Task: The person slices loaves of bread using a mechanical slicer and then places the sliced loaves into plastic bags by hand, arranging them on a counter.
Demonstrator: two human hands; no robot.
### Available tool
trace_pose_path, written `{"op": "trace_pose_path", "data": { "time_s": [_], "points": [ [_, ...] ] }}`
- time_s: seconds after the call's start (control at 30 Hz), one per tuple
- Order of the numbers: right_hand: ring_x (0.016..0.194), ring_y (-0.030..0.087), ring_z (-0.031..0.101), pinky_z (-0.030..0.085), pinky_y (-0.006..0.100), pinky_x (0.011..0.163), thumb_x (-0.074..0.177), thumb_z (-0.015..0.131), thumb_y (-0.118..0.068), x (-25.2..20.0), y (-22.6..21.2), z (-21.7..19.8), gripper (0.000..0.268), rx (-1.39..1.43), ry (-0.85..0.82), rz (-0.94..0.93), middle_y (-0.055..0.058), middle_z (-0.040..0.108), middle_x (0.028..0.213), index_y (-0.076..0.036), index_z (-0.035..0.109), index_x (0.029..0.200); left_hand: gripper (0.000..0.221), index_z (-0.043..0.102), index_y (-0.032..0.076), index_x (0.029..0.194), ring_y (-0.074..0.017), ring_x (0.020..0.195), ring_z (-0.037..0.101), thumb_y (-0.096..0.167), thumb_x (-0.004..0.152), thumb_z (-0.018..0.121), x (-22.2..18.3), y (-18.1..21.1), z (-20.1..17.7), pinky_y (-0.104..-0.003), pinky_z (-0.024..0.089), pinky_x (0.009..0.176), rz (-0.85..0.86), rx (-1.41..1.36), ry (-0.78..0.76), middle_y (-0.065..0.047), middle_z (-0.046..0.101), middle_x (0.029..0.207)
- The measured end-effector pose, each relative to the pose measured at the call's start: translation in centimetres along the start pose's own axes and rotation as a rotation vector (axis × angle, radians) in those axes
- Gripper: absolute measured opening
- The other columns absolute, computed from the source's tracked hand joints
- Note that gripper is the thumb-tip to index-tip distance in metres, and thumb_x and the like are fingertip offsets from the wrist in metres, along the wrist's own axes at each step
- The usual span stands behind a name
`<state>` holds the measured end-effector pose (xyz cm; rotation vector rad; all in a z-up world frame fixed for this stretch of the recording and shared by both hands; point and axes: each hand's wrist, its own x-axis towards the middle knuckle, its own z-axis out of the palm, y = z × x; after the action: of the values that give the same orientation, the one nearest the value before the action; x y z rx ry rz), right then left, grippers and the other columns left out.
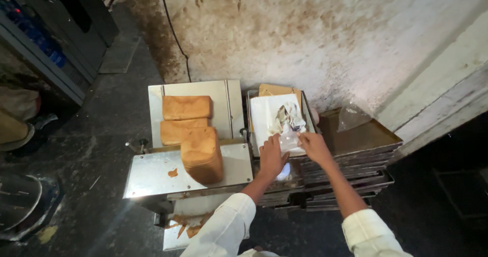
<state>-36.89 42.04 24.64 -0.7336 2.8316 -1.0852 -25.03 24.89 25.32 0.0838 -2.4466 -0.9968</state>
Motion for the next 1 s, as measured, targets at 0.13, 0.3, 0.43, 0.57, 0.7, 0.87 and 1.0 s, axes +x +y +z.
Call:
{"op": "trace_pose_path", "data": {
  "time_s": [0.13, 0.3, 0.43, 0.57, 0.7, 0.87, 1.0],
  "points": [
    [0.074, 0.018, 0.076, 0.056, 0.033, 0.068, 0.098, 0.06, -0.012, -0.7, -2.2, -1.8, 0.018, 0.261, -0.017, -0.147, 0.016, 0.074, 0.08, 0.004, 0.069, 0.096, 0.058, 0.046, 0.004, 0.131, -0.0372, 0.102, 0.062, 0.02, 0.084, 0.077, 0.5, -2.0, 3.0, -0.054, 0.043, 0.087, -0.096, 0.206, -0.252, -0.016, 0.067, 0.106],
    [0.071, 0.014, 0.072, 0.056, 0.031, 0.068, 0.098, 0.06, -0.011, -0.9, -4.9, -4.5, 0.019, 0.25, 0.09, -0.119, 0.013, 0.076, 0.082, 0.004, 0.071, 0.098, 0.037, 0.059, 0.009, 0.117, -0.0349, 0.099, 0.065, 0.012, 0.082, 0.071, 0.2, -5.5, 6.8, -0.053, 0.044, 0.083, -0.001, 0.31, -0.189, -0.012, 0.071, 0.105],
    [0.07, 0.011, 0.069, 0.055, 0.028, 0.067, 0.106, 0.061, -0.018, -1.1, -7.2, -6.9, 0.026, 0.387, 0.149, 0.022, 0.01, 0.074, 0.081, 0.005, 0.071, 0.099, 0.025, 0.064, 0.011, 0.109, -0.0337, 0.096, 0.066, 0.012, 0.085, 0.069, 0.5, -6.4, 7.5, -0.053, 0.045, 0.084, -0.036, 0.318, -0.213, -0.009, 0.072, 0.1],
    [0.072, 0.009, 0.069, 0.053, 0.027, 0.065, 0.101, 0.064, -0.015, -1.6, -9.2, -10.1, 0.02, 0.29, 0.153, -0.013, 0.006, 0.077, 0.08, 0.002, 0.074, 0.1, 0.032, 0.063, 0.012, 0.113, -0.0347, 0.095, 0.067, 0.015, 0.083, 0.071, 1.3, -5.4, 5.8, -0.054, 0.045, 0.083, -0.021, 0.302, -0.241, -0.01, 0.071, 0.1],
    [0.073, 0.007, 0.064, 0.05, 0.025, 0.066, 0.089, 0.074, -0.008, -1.8, -9.6, -11.6, 0.013, 0.247, 0.151, -0.012, 0.003, 0.075, 0.081, -0.001, 0.077, 0.099, 0.032, 0.06, 0.011, 0.115, -0.034, 0.102, 0.064, 0.019, 0.086, 0.071, 1.3, -1.2, 1.7, -0.053, 0.045, 0.088, -0.058, 0.299, -0.308, -0.01, 0.069, 0.108],
    [0.068, 0.01, 0.056, 0.046, 0.027, 0.062, 0.089, 0.08, -0.009, -1.6, -8.0, -11.2, 0.01, 0.192, 0.152, 0.048, 0.006, 0.072, 0.076, -0.001, 0.078, 0.094, 0.059, 0.052, 0.003, 0.126, -0.0387, 0.113, 0.052, 0.031, 0.079, 0.075, 0.5, 2.9, -0.6, -0.054, 0.04, 0.096, 0.563, -0.159, 0.251, -0.021, 0.055, 0.123],
    [0.071, 0.007, 0.062, 0.05, 0.025, 0.064, 0.088, 0.077, -0.007, -1.7, -7.4, -9.9, 0.01, 0.285, 0.124, 0.001, 0.003, 0.072, 0.078, 0.0, 0.073, 0.095, 0.026, 0.059, 0.011, 0.122, -0.0314, 0.119, 0.059, 0.022, 0.1, 0.066, -0.4, 0.8, 3.4, -0.046, 0.046, 0.108, 0.715, 0.118, -0.294, -0.01, 0.061, 0.122]
  ]
}}
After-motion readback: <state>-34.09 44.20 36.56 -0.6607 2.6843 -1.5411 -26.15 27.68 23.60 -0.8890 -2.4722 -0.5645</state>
